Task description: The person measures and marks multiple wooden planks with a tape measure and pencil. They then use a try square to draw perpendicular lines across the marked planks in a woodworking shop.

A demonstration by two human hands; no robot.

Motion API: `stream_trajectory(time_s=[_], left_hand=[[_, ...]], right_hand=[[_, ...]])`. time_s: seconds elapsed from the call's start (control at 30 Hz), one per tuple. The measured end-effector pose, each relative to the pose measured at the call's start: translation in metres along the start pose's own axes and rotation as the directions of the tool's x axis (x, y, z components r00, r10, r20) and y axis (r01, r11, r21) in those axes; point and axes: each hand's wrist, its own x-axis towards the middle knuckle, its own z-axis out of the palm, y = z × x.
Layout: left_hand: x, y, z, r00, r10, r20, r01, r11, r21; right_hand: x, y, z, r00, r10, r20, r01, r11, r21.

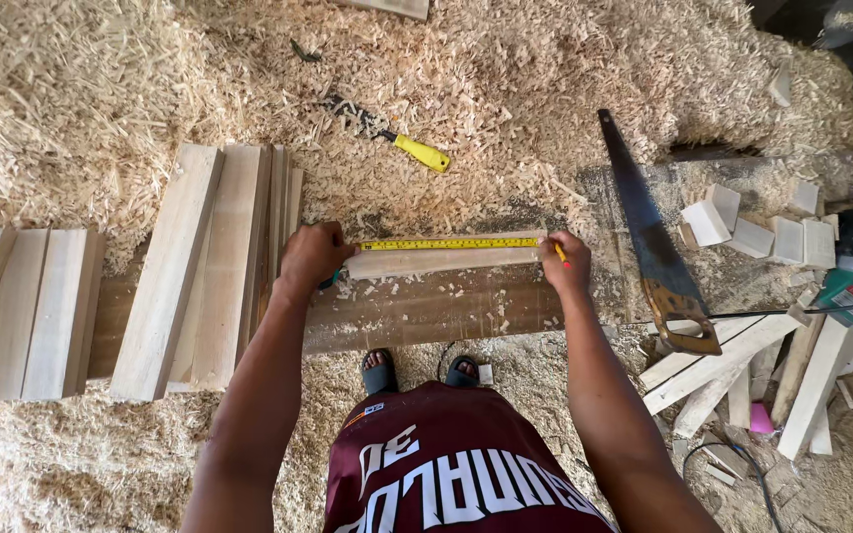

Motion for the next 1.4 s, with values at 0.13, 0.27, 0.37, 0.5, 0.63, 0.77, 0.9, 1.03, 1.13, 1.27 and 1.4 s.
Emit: stream_trajectory(time_s=[0.13,0.27,0.37,0.5,0.63,0.77,0.9,1.03,1.13,1.27,1.4], left_hand=[[0.004,0.003,-0.009,0.994,0.078,0.071,-0.08,0.996,0.026],[0.01,0.009,-0.02,0.989,0.12,0.084,-0.119,0.993,-0.018],[0.017,0.014,-0.034,0.989,0.125,0.075,-0.123,0.992,-0.022],[0.036,0.022,-0.065,0.987,0.159,0.034,-0.158,0.987,-0.036],[0.057,0.033,-0.103,0.993,0.114,0.003,-0.114,0.992,-0.058],[0.08,0.042,-0.142,0.996,0.091,-0.026,-0.091,0.996,-0.009],[0.104,0.039,-0.173,0.989,0.115,-0.093,-0.115,0.993,0.008],[0.138,0.03,-0.196,0.987,0.11,-0.119,-0.112,0.994,-0.01],[0.169,0.024,-0.213,0.99,0.076,-0.121,-0.073,0.997,0.032],[0.216,0.021,-0.237,0.993,0.039,-0.114,-0.032,0.997,0.069],[0.267,0.016,-0.254,0.989,0.019,-0.149,0.006,0.987,0.162]], right_hand=[[0.006,-0.007,-0.005,0.999,-0.003,0.038,-0.001,0.993,0.117],[0.021,-0.015,-0.01,0.972,0.191,0.137,-0.226,0.921,0.318],[0.038,-0.025,-0.012,0.958,0.214,0.192,-0.288,0.708,0.645],[0.065,-0.048,-0.006,0.972,0.149,0.183,-0.235,0.681,0.694],[0.09,-0.075,0.0,0.98,0.109,0.165,-0.195,0.668,0.718],[0.12,-0.105,0.007,0.984,0.091,0.155,-0.178,0.632,0.754],[0.154,-0.132,0.022,0.99,0.009,0.143,-0.121,0.59,0.798],[0.188,-0.151,0.046,0.992,-0.008,0.126,-0.094,0.622,0.777],[0.216,-0.165,0.069,0.994,-0.03,0.102,-0.058,0.658,0.751],[0.254,-0.185,0.098,0.995,-0.028,0.096,-0.051,0.69,0.722],[0.289,-0.205,0.125,0.992,0.017,0.123,-0.094,0.742,0.664]])
